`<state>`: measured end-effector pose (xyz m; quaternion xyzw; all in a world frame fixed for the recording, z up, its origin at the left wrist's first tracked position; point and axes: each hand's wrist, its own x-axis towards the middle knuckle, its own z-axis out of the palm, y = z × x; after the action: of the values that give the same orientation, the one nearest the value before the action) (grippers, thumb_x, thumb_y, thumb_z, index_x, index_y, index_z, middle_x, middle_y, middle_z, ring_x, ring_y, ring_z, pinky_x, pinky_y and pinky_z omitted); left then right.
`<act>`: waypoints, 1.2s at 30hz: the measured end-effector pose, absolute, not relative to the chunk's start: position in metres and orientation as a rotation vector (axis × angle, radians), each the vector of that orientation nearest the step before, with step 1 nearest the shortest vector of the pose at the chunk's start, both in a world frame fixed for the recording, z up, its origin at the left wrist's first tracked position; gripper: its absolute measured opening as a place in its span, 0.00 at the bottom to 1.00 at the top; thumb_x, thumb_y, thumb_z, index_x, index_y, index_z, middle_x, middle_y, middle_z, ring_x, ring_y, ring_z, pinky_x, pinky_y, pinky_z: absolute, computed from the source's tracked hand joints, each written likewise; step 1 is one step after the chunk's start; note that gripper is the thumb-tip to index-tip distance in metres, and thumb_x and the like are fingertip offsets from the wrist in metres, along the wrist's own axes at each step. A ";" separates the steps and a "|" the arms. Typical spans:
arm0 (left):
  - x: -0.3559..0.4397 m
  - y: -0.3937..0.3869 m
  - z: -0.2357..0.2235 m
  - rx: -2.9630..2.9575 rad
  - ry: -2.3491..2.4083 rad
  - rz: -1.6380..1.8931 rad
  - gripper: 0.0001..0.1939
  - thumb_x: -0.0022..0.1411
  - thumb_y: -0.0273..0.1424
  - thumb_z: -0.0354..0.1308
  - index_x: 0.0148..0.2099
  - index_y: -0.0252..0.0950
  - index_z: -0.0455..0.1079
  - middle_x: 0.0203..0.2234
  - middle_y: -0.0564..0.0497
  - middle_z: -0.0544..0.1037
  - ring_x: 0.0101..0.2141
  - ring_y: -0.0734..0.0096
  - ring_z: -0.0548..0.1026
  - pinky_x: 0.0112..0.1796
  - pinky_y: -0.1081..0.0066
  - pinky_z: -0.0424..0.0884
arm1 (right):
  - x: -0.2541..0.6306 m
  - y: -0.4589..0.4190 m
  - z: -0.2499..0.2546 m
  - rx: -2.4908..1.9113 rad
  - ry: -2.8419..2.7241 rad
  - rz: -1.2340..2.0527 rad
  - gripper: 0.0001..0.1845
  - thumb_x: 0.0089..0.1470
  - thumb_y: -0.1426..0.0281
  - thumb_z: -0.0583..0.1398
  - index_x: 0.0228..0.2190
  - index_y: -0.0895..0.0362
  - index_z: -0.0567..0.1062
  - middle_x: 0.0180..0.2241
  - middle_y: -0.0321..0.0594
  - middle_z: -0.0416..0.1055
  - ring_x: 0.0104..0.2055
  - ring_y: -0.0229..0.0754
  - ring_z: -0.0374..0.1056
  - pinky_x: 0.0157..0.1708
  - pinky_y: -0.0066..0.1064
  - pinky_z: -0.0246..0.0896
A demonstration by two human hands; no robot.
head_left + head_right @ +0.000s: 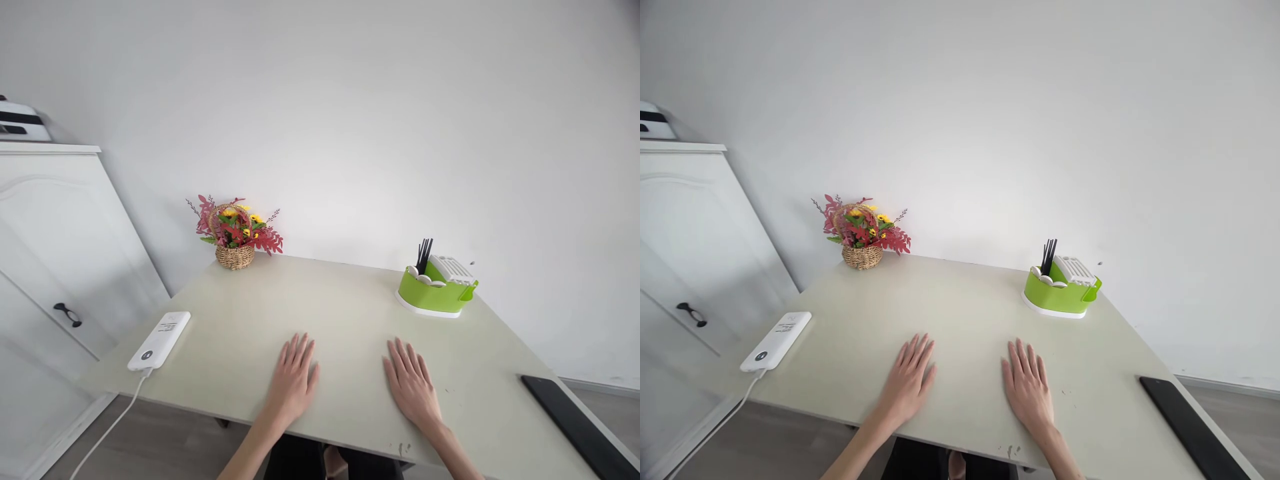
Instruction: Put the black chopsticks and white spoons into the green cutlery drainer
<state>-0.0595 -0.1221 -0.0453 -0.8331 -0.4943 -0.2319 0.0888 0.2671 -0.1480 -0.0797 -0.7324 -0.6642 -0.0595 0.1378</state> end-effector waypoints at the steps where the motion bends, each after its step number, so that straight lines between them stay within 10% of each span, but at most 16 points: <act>1: -0.059 -0.124 -0.045 -2.477 -1.477 -0.695 0.30 0.78 0.43 0.47 0.77 0.43 0.53 0.74 0.47 0.59 0.73 0.50 0.57 0.68 0.46 0.62 | 0.266 -0.149 -0.079 -2.120 -1.913 -0.179 0.39 0.72 0.52 0.38 0.73 0.56 0.59 0.76 0.38 0.49 0.78 0.53 0.43 0.75 0.51 0.38; 36: -0.062 -0.128 -0.026 -2.522 -1.511 -0.634 0.32 0.78 0.41 0.48 0.79 0.50 0.47 0.73 0.51 0.61 0.72 0.54 0.59 0.68 0.48 0.65 | 0.247 -0.172 -0.076 -2.012 -1.793 -0.197 0.40 0.71 0.52 0.40 0.71 0.61 0.64 0.75 0.46 0.52 0.78 0.57 0.41 0.75 0.55 0.36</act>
<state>-0.0623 -0.1280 -0.0257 -0.8368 -0.5011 -0.2102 0.0670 0.2466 -0.1723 -0.0757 -0.7267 -0.6476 -0.0711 0.2176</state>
